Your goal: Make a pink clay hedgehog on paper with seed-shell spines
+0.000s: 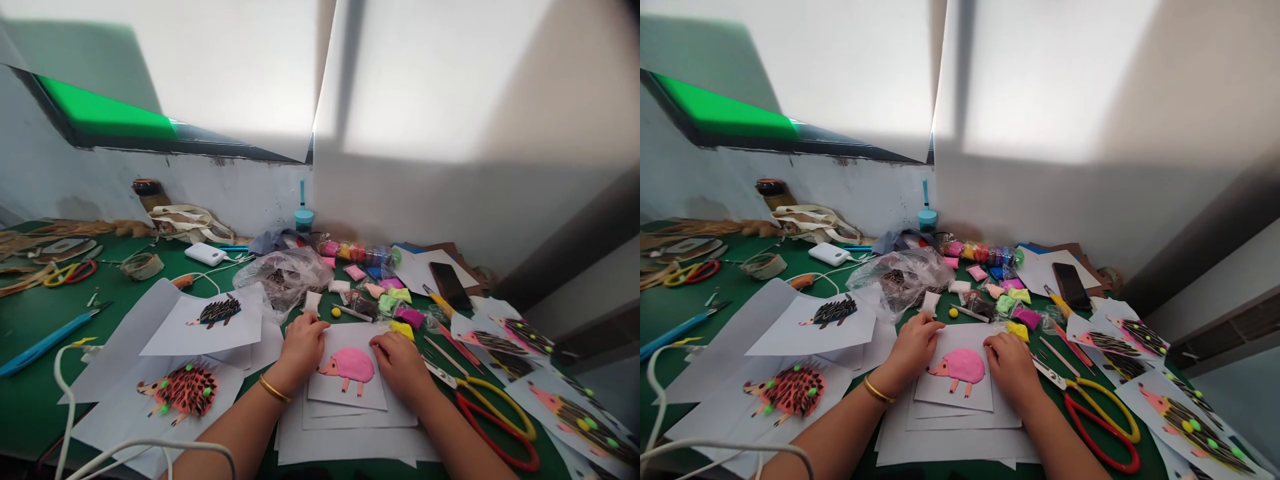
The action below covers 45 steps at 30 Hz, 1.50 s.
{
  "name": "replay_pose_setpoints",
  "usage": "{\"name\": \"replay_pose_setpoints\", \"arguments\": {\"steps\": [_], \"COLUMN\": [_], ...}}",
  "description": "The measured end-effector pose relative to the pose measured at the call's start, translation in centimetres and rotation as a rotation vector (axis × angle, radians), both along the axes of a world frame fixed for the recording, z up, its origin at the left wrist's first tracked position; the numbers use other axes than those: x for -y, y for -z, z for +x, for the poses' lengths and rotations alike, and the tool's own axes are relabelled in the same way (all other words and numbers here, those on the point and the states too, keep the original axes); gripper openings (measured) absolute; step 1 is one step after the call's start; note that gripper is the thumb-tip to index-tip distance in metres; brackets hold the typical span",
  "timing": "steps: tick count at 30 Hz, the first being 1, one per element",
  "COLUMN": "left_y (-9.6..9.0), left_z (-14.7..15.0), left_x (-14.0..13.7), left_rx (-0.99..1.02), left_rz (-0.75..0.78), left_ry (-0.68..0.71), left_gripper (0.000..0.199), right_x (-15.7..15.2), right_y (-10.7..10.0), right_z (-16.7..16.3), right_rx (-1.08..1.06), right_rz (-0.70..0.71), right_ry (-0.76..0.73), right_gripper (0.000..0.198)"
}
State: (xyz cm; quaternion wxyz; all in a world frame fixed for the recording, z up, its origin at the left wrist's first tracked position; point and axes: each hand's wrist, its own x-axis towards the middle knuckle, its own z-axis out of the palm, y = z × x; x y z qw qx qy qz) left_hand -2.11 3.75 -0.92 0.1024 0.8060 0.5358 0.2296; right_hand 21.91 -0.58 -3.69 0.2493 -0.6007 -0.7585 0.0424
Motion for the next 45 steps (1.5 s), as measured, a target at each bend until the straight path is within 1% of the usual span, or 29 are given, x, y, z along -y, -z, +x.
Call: {"name": "replay_pose_setpoints", "arguments": {"steps": [4, 10, 14, 22, 29, 37, 45], "left_y": [0.04, -0.32, -0.52, -0.26, 0.03, -0.17, -0.21], "left_z": [-0.03, -0.17, -0.18, -0.14, -0.07, -0.06, 0.01], "left_x": [0.08, 0.32, 0.45, 0.36, 0.29, 0.43, 0.53], "left_rx": [-0.019, -0.027, -0.044, -0.057, -0.058, -0.04, -0.045], "left_rz": [0.0, 0.007, 0.013, 0.017, 0.039, 0.039, 0.042], "left_ry": [0.009, 0.038, 0.033, 0.019, 0.009, 0.006, 0.013], "left_gripper": [0.028, 0.016, 0.013, 0.013, 0.014, 0.011, 0.01], "right_x": [0.05, 0.02, 0.03, 0.06, -0.01, -0.07, 0.27], "right_y": [-0.1, -0.14, -0.21, -0.41, -0.22, 0.02, -0.5], "right_z": [0.0, -0.06, -0.11, -0.23, -0.21, -0.11, -0.34], "right_rx": [-0.007, 0.005, 0.0, -0.01, -0.013, 0.005, -0.004], "right_rz": [-0.009, -0.016, -0.015, -0.045, -0.027, -0.011, -0.016], "right_ry": [-0.007, 0.0, 0.003, 0.01, -0.003, -0.002, -0.011], "right_gripper": [0.02, 0.02, 0.02, 0.019, 0.02, 0.019, 0.019]}}
